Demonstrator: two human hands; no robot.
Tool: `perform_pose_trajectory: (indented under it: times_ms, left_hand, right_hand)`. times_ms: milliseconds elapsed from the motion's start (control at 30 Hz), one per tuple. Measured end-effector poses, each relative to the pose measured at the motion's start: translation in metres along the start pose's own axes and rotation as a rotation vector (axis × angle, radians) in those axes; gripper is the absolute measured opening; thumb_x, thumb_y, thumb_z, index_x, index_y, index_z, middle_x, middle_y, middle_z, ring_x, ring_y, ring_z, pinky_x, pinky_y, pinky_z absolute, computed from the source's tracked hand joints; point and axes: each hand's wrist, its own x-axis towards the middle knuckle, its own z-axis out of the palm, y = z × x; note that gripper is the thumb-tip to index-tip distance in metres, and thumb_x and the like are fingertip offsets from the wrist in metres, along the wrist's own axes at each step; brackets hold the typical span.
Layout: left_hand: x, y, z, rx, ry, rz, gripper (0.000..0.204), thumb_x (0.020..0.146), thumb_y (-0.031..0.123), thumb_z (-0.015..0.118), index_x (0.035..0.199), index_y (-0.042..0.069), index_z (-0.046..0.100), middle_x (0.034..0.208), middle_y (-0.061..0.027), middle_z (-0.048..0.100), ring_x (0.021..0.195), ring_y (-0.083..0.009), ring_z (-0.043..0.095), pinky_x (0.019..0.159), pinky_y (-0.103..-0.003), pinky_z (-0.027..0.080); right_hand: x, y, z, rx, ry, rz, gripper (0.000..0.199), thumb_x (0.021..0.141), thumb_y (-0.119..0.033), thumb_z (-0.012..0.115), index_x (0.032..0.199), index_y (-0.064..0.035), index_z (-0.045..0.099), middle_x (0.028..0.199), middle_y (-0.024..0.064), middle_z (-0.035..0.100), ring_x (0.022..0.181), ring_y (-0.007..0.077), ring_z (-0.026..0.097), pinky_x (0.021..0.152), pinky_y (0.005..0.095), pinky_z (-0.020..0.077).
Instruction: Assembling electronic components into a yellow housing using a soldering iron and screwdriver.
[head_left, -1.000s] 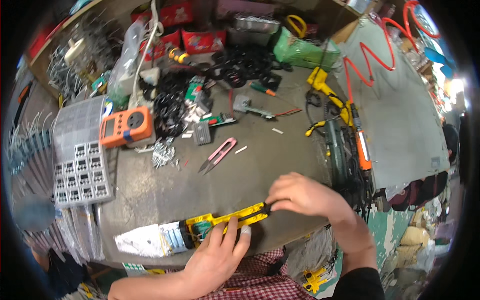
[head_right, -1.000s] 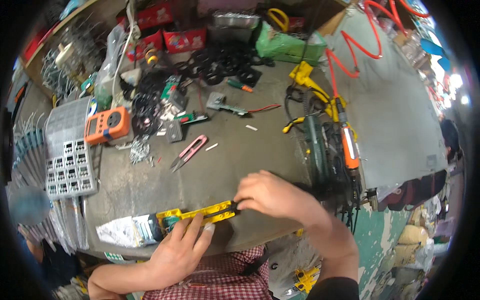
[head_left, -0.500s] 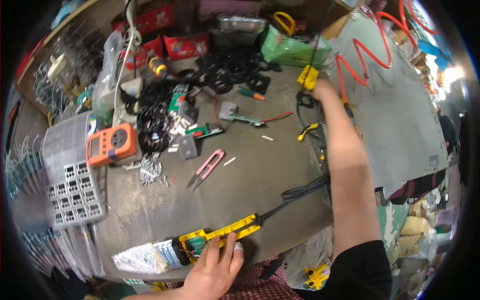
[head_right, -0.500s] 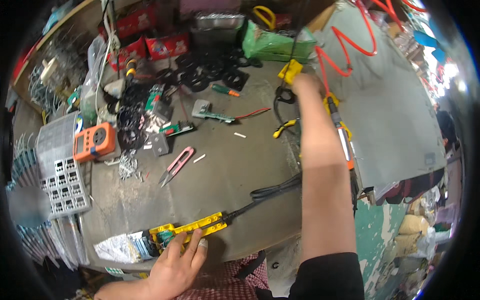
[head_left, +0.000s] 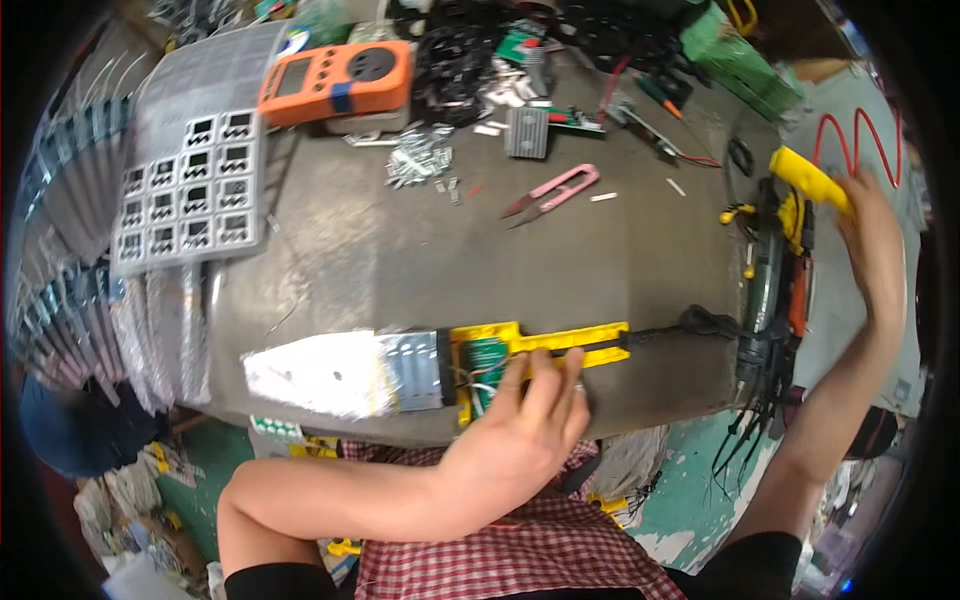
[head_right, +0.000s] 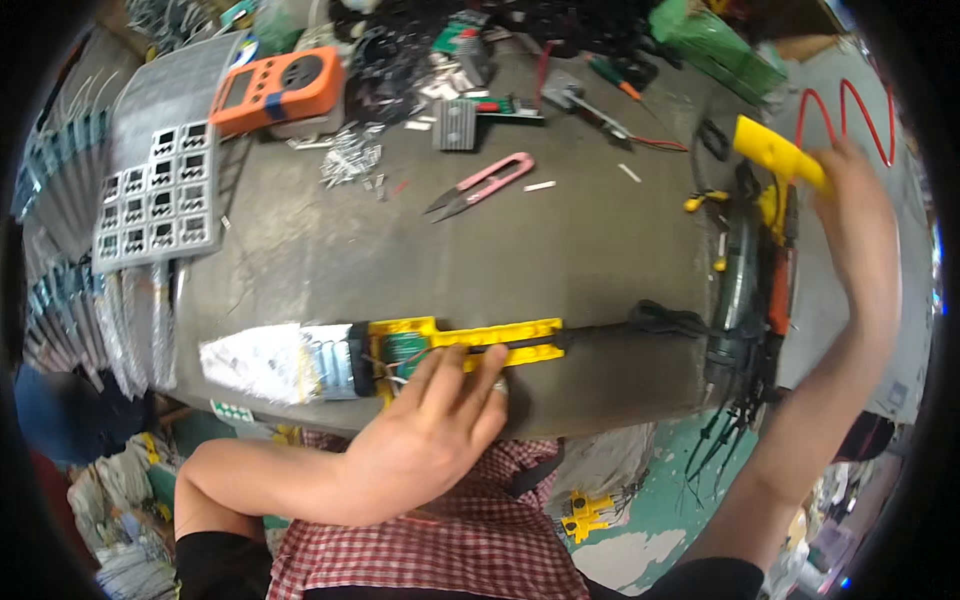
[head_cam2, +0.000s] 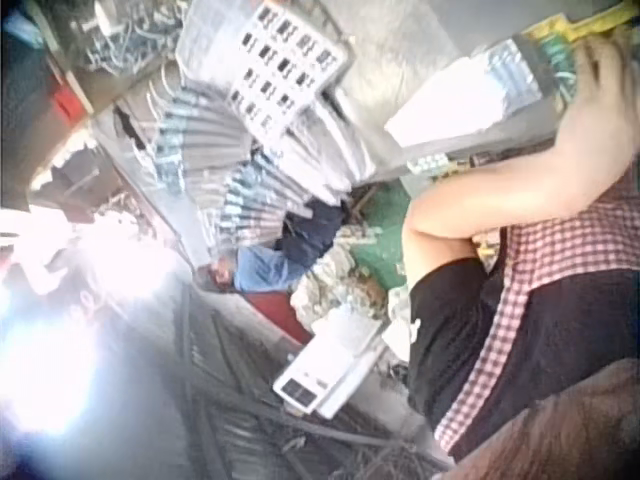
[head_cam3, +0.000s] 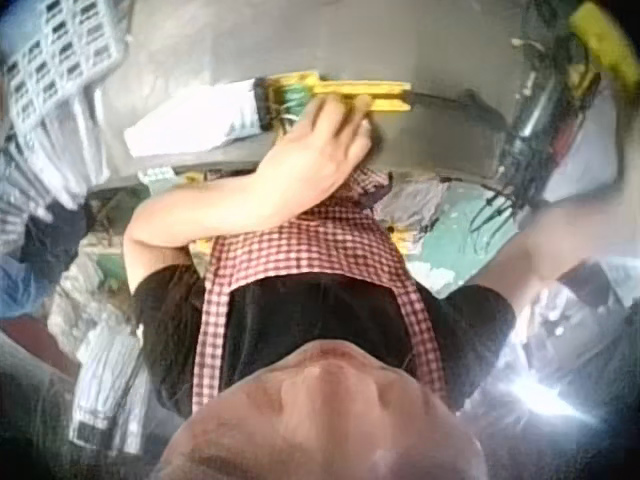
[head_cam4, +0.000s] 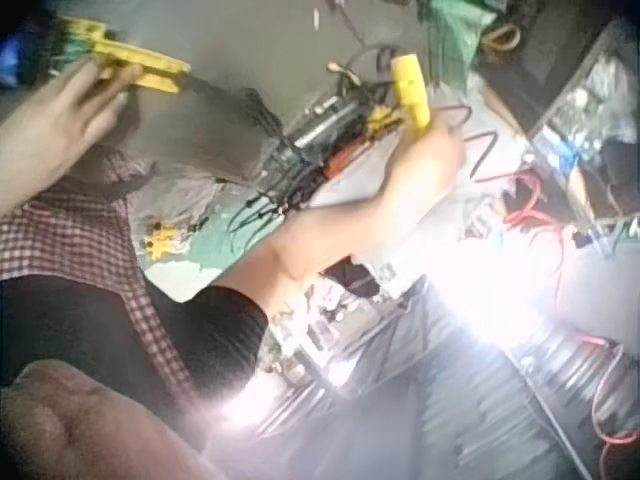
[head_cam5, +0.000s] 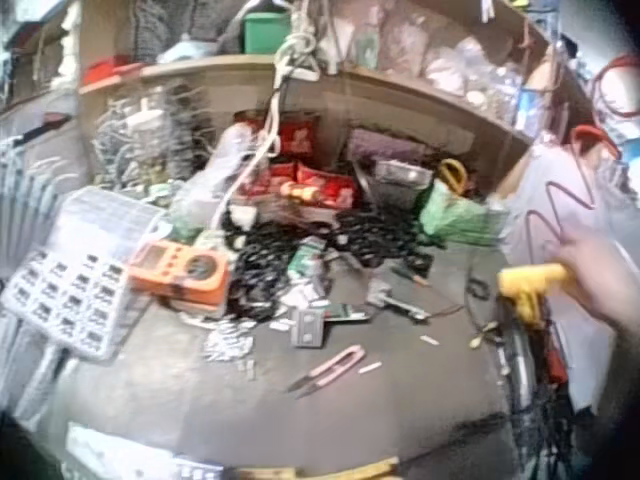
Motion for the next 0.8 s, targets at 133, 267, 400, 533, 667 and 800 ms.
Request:
perform_pose_trajectory:
  times_ms: [133, 267, 400, 533, 667, 800]
  left_hand:
    - [-0.002, 0.000, 0.005, -0.009, -0.019, -0.038, 0.037, 0.077, 0.019, 0.053, 0.107, -0.004, 0.055, 0.129, -0.0216, 0.053, 0.106, -0.0356, 0.052, 0.097, -0.041, 0.046]
    - [-0.007, -0.003, 0.006, -0.037, -0.017, -0.015, 0.036, 0.079, 0.018, 0.052, 0.108, -0.004, 0.054, 0.131, -0.0227, 0.050, 0.107, -0.0362, 0.051, 0.097, -0.042, 0.045]
    - [-0.006, 0.000, 0.006, -0.042, -0.030, -0.001, 0.038, 0.079, 0.019, 0.051, 0.110, -0.004, 0.054, 0.131, -0.0233, 0.050, 0.108, -0.0376, 0.050, 0.098, -0.042, 0.044]
    - [-0.005, 0.000, 0.004, -0.043, -0.044, 0.002, 0.038, 0.079, 0.019, 0.051, 0.111, -0.003, 0.055, 0.131, -0.0239, 0.050, 0.109, -0.0380, 0.050, 0.098, -0.042, 0.044]
    - [-0.007, 0.001, 0.007, -0.062, -0.016, -0.012, 0.039, 0.079, 0.019, 0.051, 0.110, -0.003, 0.056, 0.125, -0.0223, 0.053, 0.108, -0.0375, 0.051, 0.098, -0.041, 0.044]
    - [-0.006, 0.000, 0.007, -0.071, -0.027, -0.022, 0.040, 0.078, 0.020, 0.052, 0.110, -0.002, 0.056, 0.114, -0.0187, 0.057, 0.106, -0.0365, 0.052, 0.096, -0.040, 0.045]
  right_hand:
    - [-0.038, -0.086, 0.034, 0.714, 0.006, -0.119, 0.048, 0.079, -0.015, 0.071, 0.121, -0.0003, 0.053, 0.115, 0.0207, 0.060, 0.104, 0.0362, 0.060, 0.088, 0.0384, 0.0473]
    - [-0.047, -0.147, 0.079, 0.751, -0.132, -0.056, 0.050, 0.080, -0.018, 0.072, 0.122, 0.0001, 0.051, 0.109, 0.0204, 0.061, 0.099, 0.0364, 0.060, 0.086, 0.0371, 0.0472]
    - [-0.058, -0.157, 0.071, 1.085, 0.099, 0.012, 0.046, 0.081, -0.015, 0.070, 0.120, 0.0021, 0.053, 0.106, 0.0199, 0.061, 0.095, 0.0372, 0.060, 0.084, 0.0375, 0.0476]
    - [-0.049, -0.172, 0.075, 0.733, 0.297, -0.057, 0.035, 0.079, -0.006, 0.067, 0.113, -0.0001, 0.059, 0.105, 0.0151, 0.061, 0.096, 0.0343, 0.057, 0.084, 0.0402, 0.0455]
    - [-0.058, -0.223, 0.039, 1.140, 0.100, -0.452, 0.020, 0.067, 0.002, 0.059, 0.083, -0.0048, 0.069, 0.093, 0.0075, 0.057, 0.091, 0.0269, 0.055, 0.084, 0.0346, 0.0421]
    - [-0.048, -0.247, 0.042, 1.215, 0.010, -0.671, 0.031, 0.064, -0.006, 0.063, 0.093, -0.0113, 0.073, 0.087, 0.0022, 0.053, 0.088, 0.0217, 0.051, 0.083, 0.0347, 0.0370]
